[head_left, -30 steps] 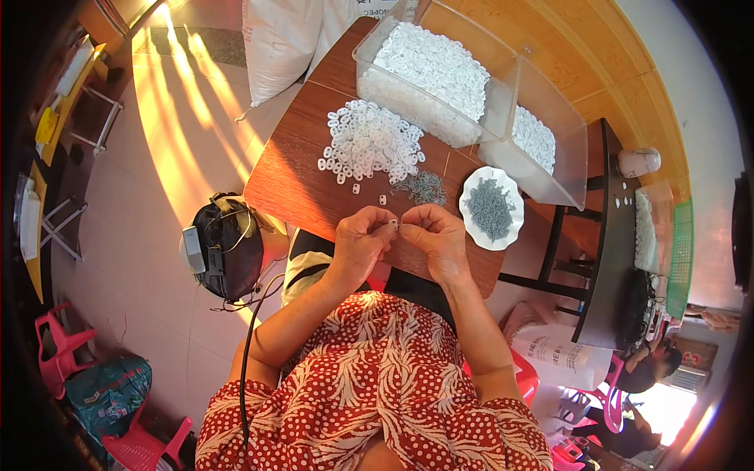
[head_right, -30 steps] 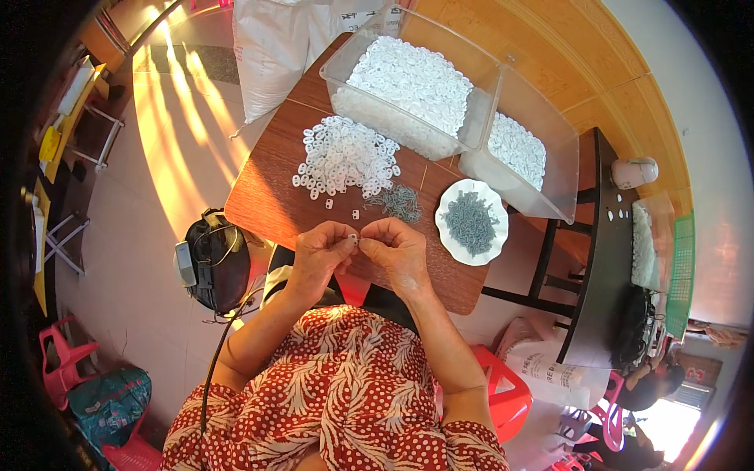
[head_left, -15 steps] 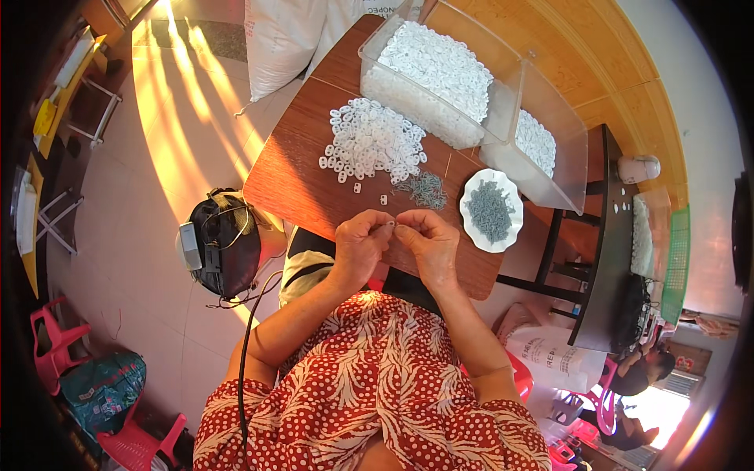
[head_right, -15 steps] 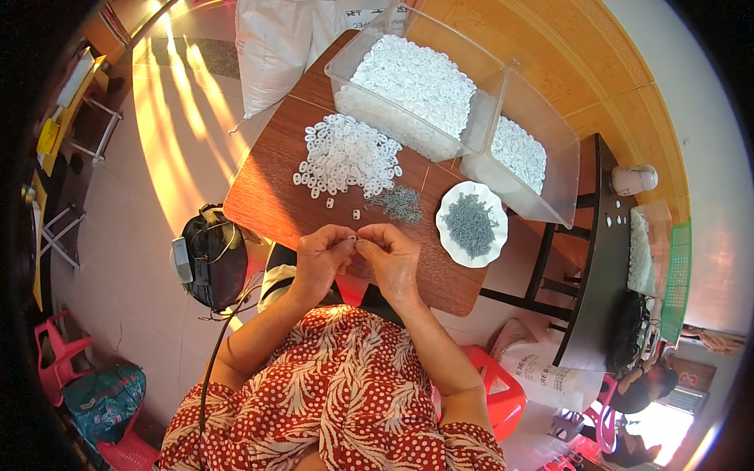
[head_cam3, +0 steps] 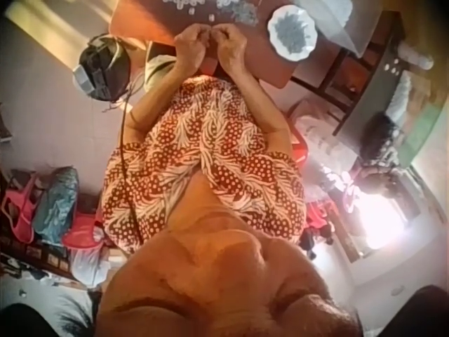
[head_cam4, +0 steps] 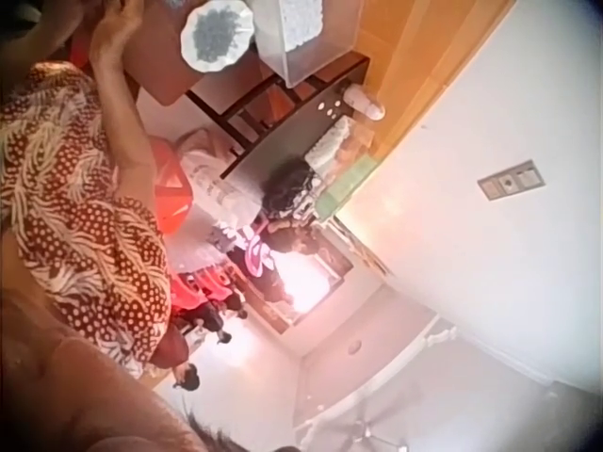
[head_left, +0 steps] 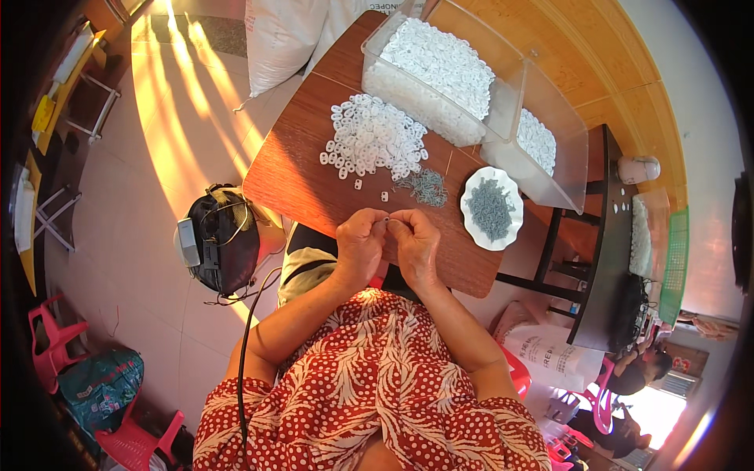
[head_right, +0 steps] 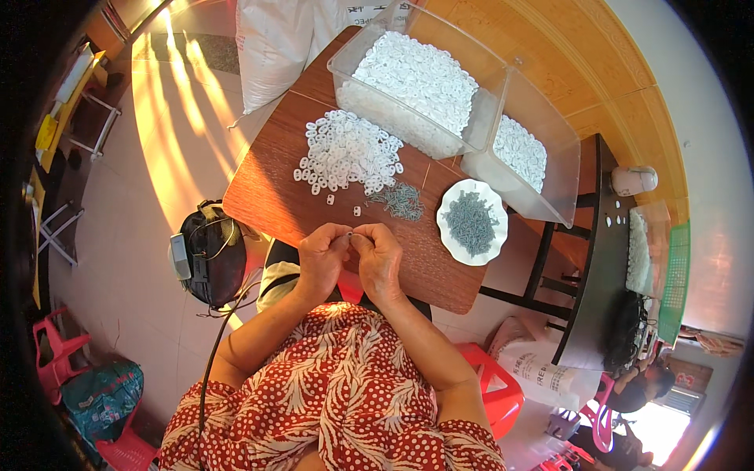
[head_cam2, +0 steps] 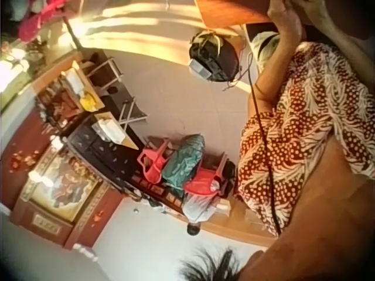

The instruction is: The person is manually assembling small white plastic components by inserting metal pins or smaller parts into them.

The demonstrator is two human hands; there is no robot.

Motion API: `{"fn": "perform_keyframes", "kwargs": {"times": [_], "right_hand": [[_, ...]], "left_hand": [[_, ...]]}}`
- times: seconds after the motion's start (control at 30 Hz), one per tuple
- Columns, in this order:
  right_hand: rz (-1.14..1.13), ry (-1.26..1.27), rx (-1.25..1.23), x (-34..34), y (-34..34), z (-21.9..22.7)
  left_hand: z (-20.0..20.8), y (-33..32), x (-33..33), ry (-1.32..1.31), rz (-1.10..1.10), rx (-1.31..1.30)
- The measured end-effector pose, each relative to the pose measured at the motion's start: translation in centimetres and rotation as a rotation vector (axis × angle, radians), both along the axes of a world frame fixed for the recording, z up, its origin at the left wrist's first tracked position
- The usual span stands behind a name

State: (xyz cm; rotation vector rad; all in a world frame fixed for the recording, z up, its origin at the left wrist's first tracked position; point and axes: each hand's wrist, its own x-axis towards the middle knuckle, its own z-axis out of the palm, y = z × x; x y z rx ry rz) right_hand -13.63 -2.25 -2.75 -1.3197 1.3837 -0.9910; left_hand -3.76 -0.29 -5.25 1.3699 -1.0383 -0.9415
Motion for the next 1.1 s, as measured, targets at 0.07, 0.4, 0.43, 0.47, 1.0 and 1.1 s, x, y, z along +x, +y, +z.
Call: {"fn": "perform_keyframes", "kwargs": {"times": [0.07,0.4,0.43,0.47,1.0,1.1], "right_hand": [[0.010,-0.036,0.047,-0.4,-0.4,-1.2],[0.063,-0.105,0.260,-1.6,-0.8,-1.1],[0.061,-0.104,0.260,-1.6,-0.8,-1.1],[0.066,-0.106,0.242,-1.6,-0.8,-1.2],[0.163,0.041,0.011,0.5,-1.0,-3.3],[0.093,0.290,-0.162,1.2,-3.7,-3.6]], "left_hand": [[-0.1,-0.1,0.3,0.180,-0.036,0.177],[-0.4,-0.6,1.0,0.416,-0.070,0.365],[-0.3,-0.6,1.1,0.392,-0.077,0.364],[-0.3,-0.7,1.1,0.368,-0.082,0.363],[-2.0,-0.5,3.1,0.522,-0.051,0.389],[-2.1,-0.4,4.2,0.644,-0.064,0.386]]}}
